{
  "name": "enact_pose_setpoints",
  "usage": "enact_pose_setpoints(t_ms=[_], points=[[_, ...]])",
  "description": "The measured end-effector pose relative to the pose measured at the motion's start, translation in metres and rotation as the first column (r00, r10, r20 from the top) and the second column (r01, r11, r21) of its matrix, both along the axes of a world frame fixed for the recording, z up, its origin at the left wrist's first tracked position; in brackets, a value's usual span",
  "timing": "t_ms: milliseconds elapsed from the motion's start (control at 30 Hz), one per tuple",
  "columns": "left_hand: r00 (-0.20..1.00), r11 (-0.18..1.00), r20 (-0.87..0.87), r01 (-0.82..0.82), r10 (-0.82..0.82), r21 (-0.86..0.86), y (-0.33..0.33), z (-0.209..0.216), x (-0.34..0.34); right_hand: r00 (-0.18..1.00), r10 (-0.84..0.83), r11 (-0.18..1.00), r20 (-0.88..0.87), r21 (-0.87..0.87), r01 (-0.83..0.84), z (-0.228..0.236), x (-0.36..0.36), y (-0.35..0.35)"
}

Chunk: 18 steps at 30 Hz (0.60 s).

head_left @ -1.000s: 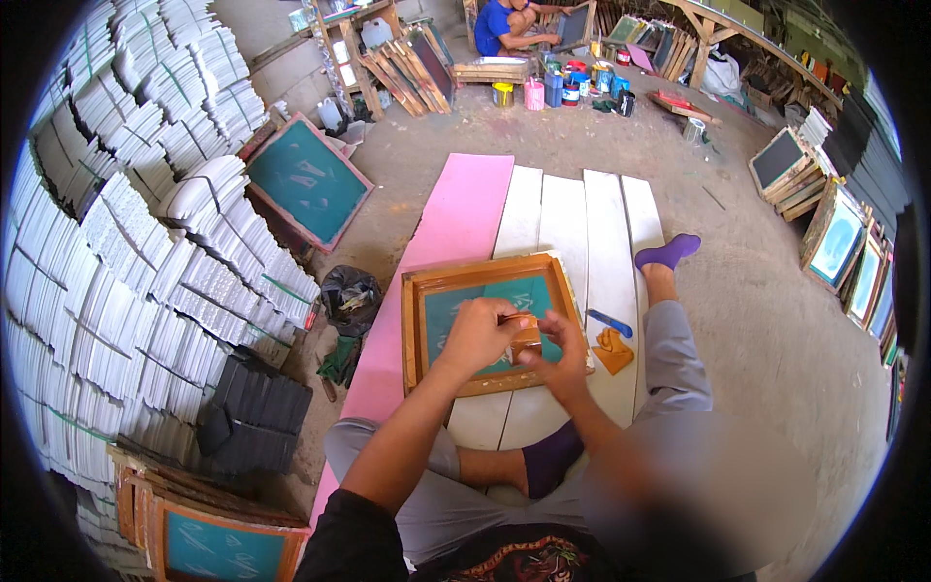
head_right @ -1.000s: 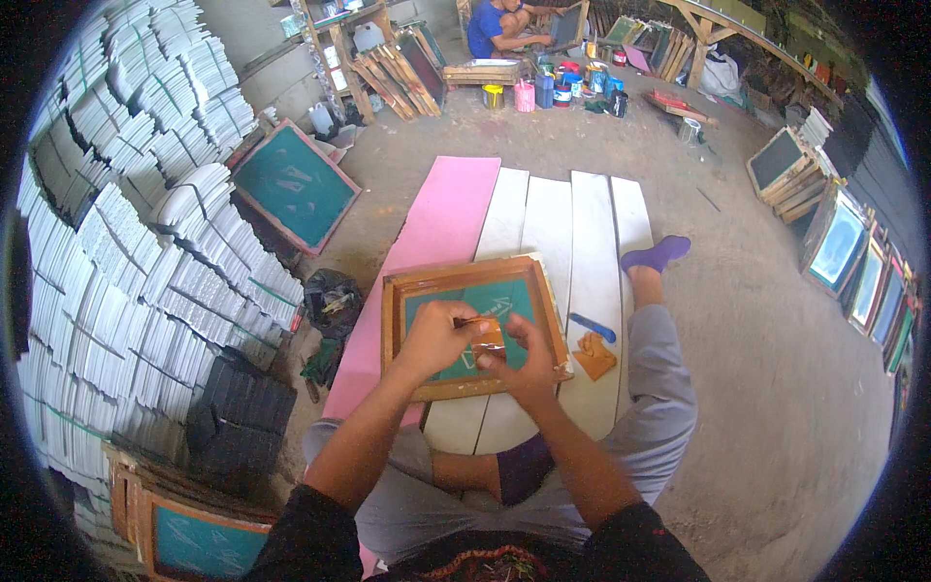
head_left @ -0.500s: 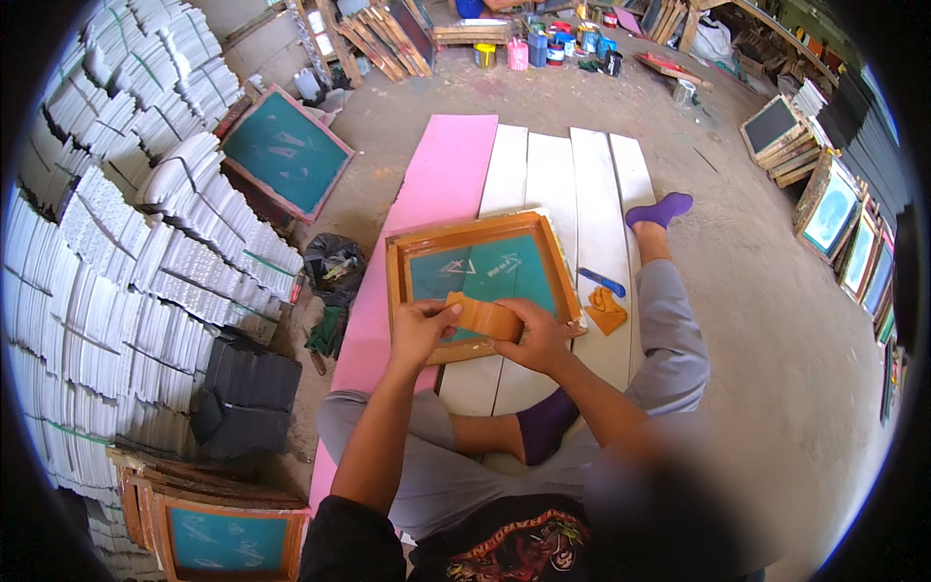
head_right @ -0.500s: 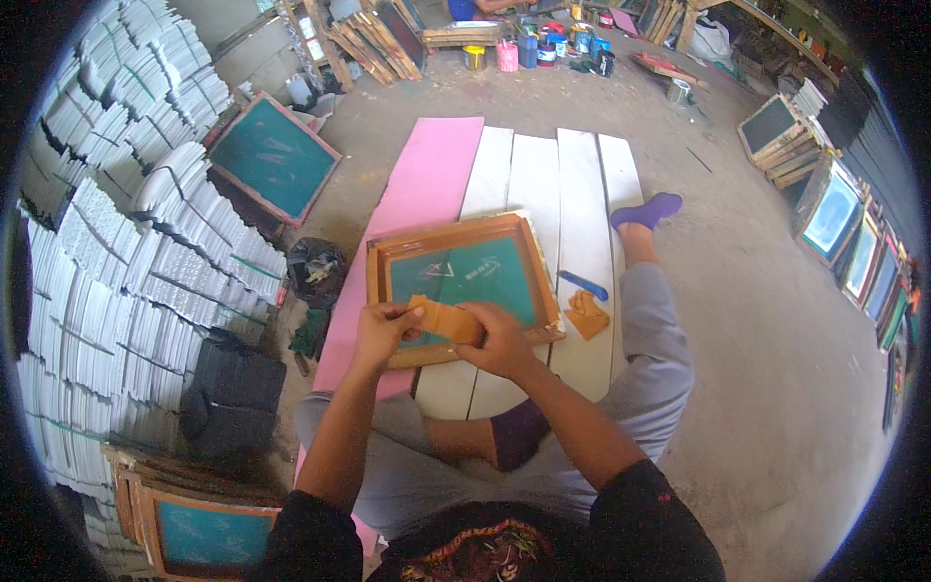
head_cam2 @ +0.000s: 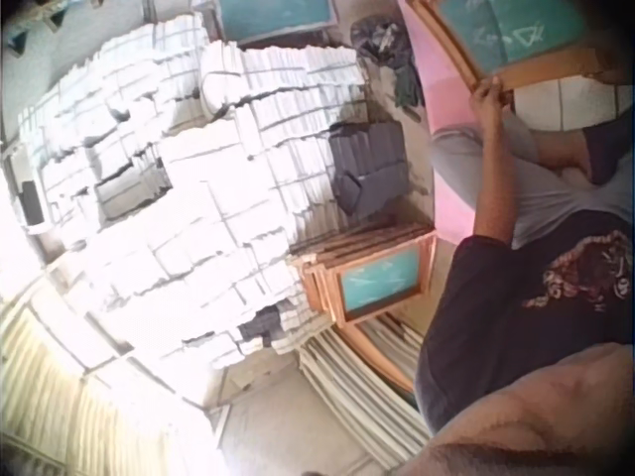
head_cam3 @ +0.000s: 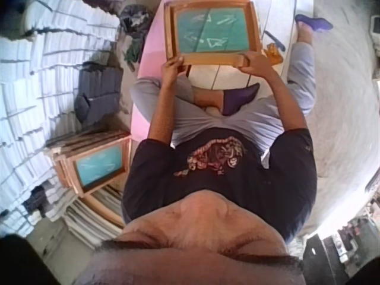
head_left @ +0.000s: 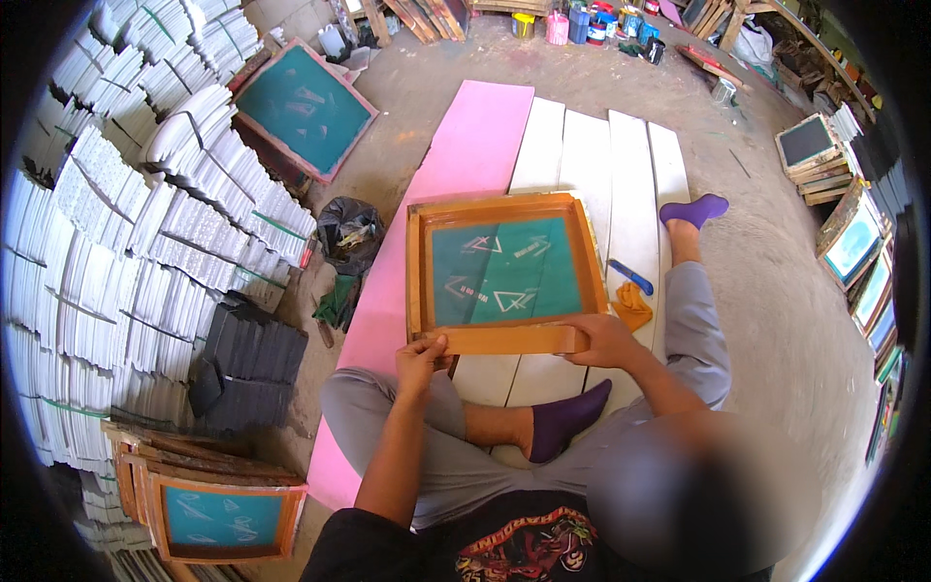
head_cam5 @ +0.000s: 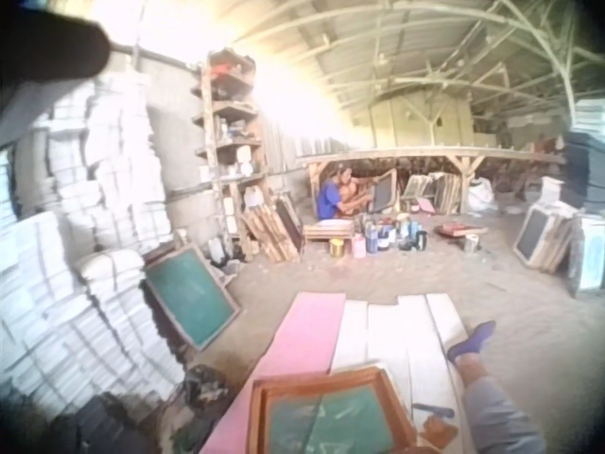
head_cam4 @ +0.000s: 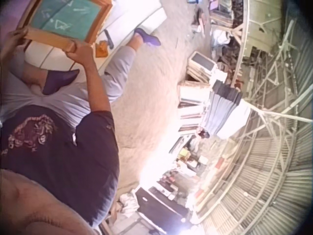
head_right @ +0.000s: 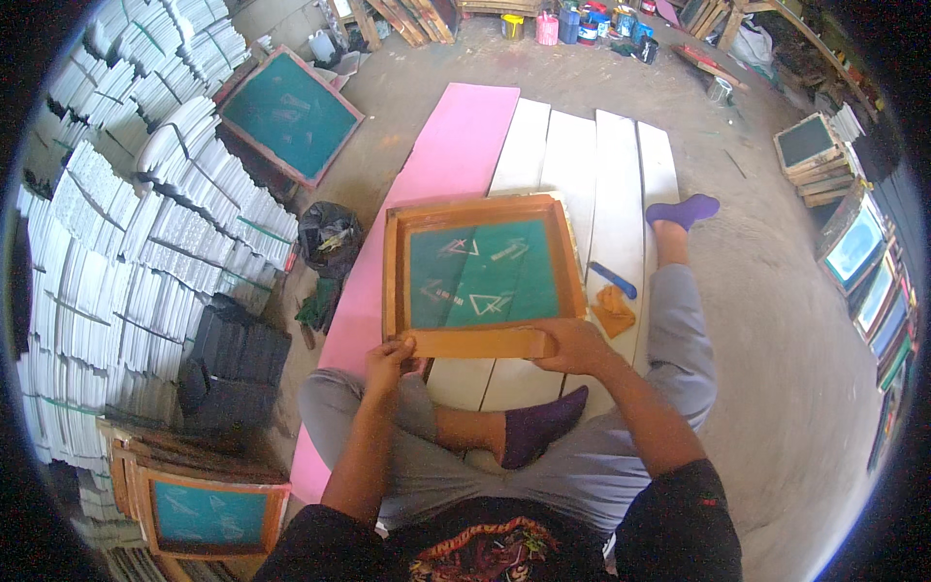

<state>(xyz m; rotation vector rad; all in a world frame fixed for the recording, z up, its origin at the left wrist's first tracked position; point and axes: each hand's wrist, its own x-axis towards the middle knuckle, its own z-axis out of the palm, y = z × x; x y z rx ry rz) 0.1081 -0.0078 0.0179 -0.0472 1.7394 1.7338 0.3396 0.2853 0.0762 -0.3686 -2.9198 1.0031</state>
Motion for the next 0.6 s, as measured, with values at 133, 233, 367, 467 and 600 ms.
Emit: enact_pose_setpoints(t_ms=[133,233,367,467,600], points=[[0.998,0.993,0.039,-0.036,0.041,-0.109,-0.021,-0.022,-0.012,0.982,-0.106,0.993,0.156,0.062,0.097,-0.016,0.037,0.041],[0.999,0.989,0.033,-0.007,0.012,-0.147,-0.01,-0.019,-0.009,0.961,-0.173,0.982,0.217,0.114,0.151,-0.013,0.059,0.067],[0.999,0.99,0.038,0.029,-0.024,-0.14,-0.003,-0.047,-0.012,0.973,-0.117,0.991,0.198,0.09,0.101,-0.015,0.069,0.086],[0.998,0.987,0.063,0.028,-0.018,-0.159,-0.004,-0.057,-0.017,0.975,-0.105,0.974,0.194,0.218,0.061,-0.036,0.079,0.098],[0.999,0.984,0.036,-0.007,0.013,-0.18,0.0,-0.028,-0.012,0.943,-0.242,0.969,0.229,0.108,0.222,-0.03,0.076,0.093]])
